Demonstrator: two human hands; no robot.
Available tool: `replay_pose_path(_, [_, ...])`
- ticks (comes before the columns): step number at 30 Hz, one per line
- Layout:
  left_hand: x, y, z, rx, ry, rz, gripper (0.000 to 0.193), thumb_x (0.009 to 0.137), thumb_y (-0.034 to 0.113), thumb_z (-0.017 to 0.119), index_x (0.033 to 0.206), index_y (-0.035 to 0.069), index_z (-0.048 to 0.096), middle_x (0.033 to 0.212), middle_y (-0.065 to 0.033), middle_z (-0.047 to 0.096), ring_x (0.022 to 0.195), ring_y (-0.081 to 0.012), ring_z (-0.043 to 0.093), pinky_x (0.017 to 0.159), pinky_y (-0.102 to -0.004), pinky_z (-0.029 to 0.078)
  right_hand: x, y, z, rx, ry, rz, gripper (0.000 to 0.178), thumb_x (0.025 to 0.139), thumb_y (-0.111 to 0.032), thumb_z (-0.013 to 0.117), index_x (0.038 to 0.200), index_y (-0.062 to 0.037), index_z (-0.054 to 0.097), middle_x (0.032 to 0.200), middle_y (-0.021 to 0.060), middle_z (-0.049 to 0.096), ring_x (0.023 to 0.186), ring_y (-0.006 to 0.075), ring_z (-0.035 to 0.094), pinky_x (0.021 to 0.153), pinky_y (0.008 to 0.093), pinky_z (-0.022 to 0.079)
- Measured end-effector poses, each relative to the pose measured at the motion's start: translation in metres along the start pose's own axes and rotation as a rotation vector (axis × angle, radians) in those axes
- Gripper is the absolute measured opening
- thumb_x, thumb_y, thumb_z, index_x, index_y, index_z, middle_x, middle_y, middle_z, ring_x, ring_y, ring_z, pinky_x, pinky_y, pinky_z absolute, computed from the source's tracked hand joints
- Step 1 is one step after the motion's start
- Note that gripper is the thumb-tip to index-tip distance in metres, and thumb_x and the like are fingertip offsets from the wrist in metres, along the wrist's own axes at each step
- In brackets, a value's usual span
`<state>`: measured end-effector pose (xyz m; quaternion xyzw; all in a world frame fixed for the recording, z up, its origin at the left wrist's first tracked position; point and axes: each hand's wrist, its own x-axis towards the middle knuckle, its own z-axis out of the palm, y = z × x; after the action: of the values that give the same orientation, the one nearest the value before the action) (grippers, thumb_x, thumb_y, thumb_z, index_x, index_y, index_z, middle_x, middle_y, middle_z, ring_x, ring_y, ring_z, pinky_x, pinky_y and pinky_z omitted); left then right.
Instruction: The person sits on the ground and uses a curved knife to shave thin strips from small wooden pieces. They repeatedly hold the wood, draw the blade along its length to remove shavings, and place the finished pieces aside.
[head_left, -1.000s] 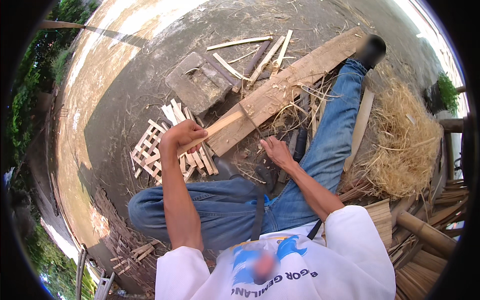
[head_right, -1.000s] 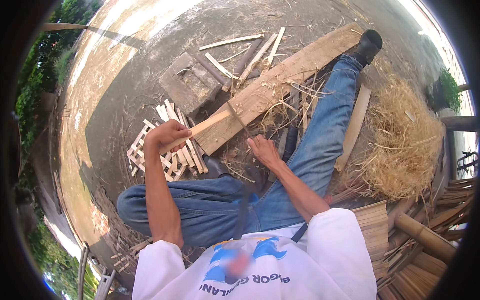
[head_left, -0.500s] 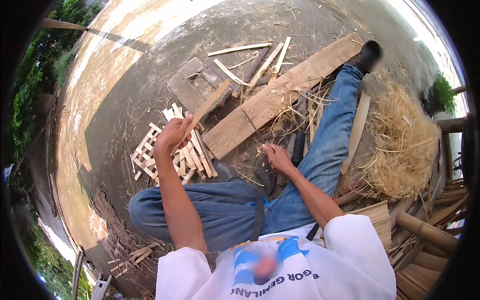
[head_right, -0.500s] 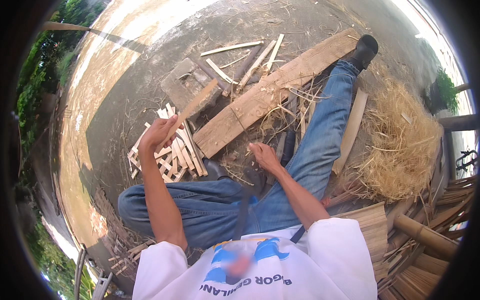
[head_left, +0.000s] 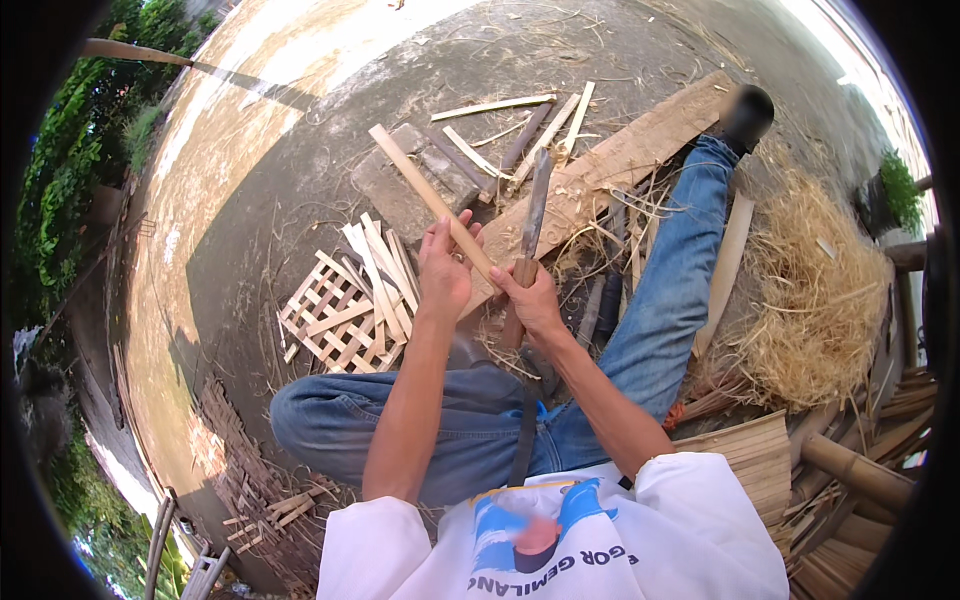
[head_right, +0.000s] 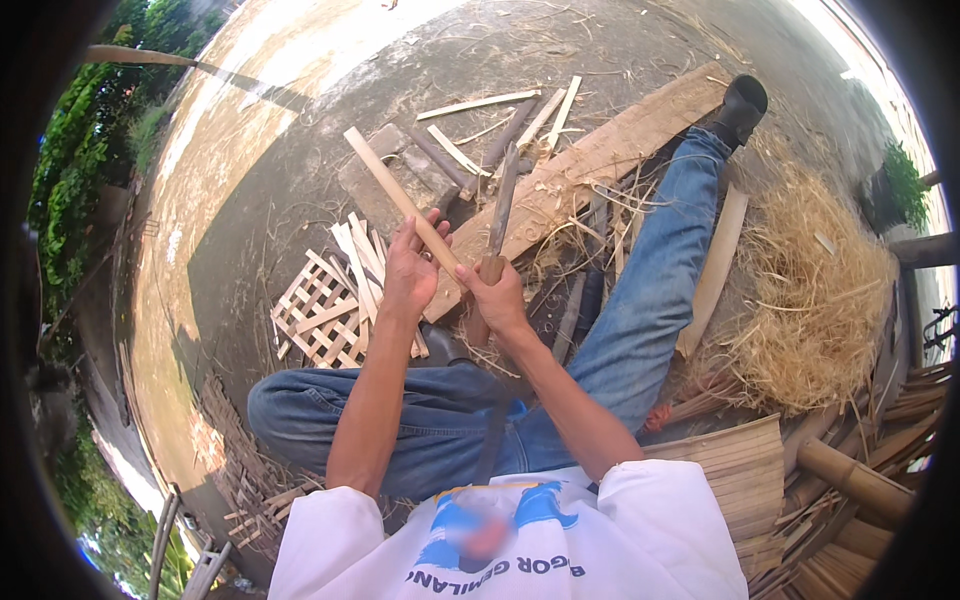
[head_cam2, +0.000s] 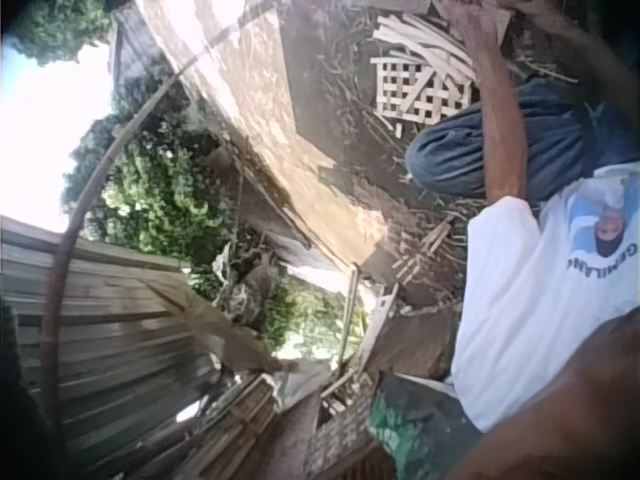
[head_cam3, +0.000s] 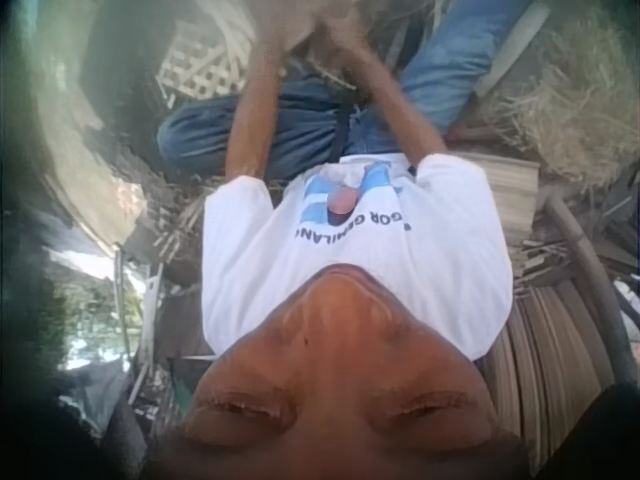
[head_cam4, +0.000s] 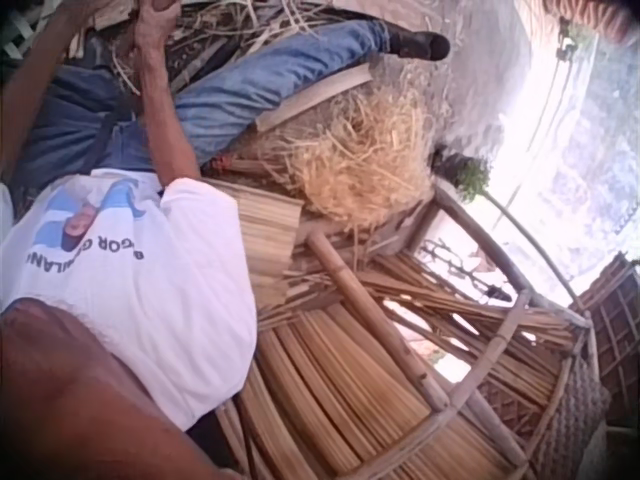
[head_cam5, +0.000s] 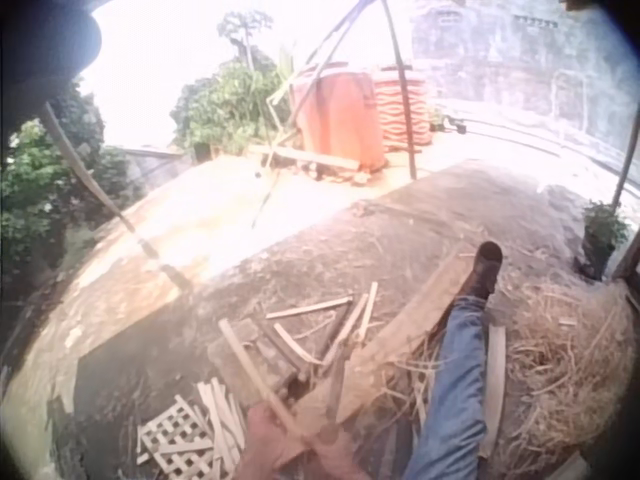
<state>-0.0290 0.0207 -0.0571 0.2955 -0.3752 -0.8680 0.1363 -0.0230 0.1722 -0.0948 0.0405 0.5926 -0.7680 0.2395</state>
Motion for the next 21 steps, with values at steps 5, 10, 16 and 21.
replay_pose_path(5, [0.005,0.113,-0.005,0.118,-0.067,0.179,0.050,0.105,0.030,0.061,0.144,0.005,0.042,0.127,-0.0199,0.066,0.113,-0.0304,0.067,0.098,-0.0442,0.057,-0.002,-0.014,-0.063,-0.242,-0.196,0.054,0.038,0.089,-0.032,0.084,0.100,-0.0040,0.060,0.084,0.0020,0.064,0.074,0.0115,0.061,0.069,0.0276,0.050])
replay_pose_path(10, [-0.011,0.145,-0.004,0.488,-0.024,0.357,0.034,0.102,0.022,0.066,0.130,0.003,0.061,0.116,-0.0185,0.073,0.095,-0.0222,0.074,0.080,-0.0347,0.065,0.024,0.020,-0.087,-0.697,0.062,-0.287,0.048,0.093,-0.043,0.074,0.102,0.0020,0.060,0.088,0.0122,0.070,0.073,0.0195,0.069,0.070,0.0352,0.054])
replay_pose_path(16, [-0.017,0.079,0.007,0.467,0.259,0.601,0.029,0.103,0.017,0.065,0.128,0.002,0.067,0.108,-0.0100,0.070,0.096,-0.0156,0.070,0.083,-0.0350,0.066,-0.007,0.017,-0.044,-0.415,-0.046,0.083,0.053,0.101,-0.050,0.060,0.103,0.0028,0.059,0.081,0.0130,0.068,0.068,0.0208,0.070,0.067,0.0371,0.056])
replay_pose_path(21, [-0.026,0.067,0.018,0.552,0.268,0.648,0.029,0.104,0.018,0.064,0.126,0.002,0.069,0.106,-0.0065,0.068,0.092,-0.0127,0.068,0.083,-0.0318,0.065,-0.041,-0.005,-0.004,-0.330,-0.208,0.013,0.050,0.104,-0.048,0.057,0.093,0.0007,0.058,0.064,0.0069,0.062,0.058,0.0183,0.068,0.058,0.0353,0.054])
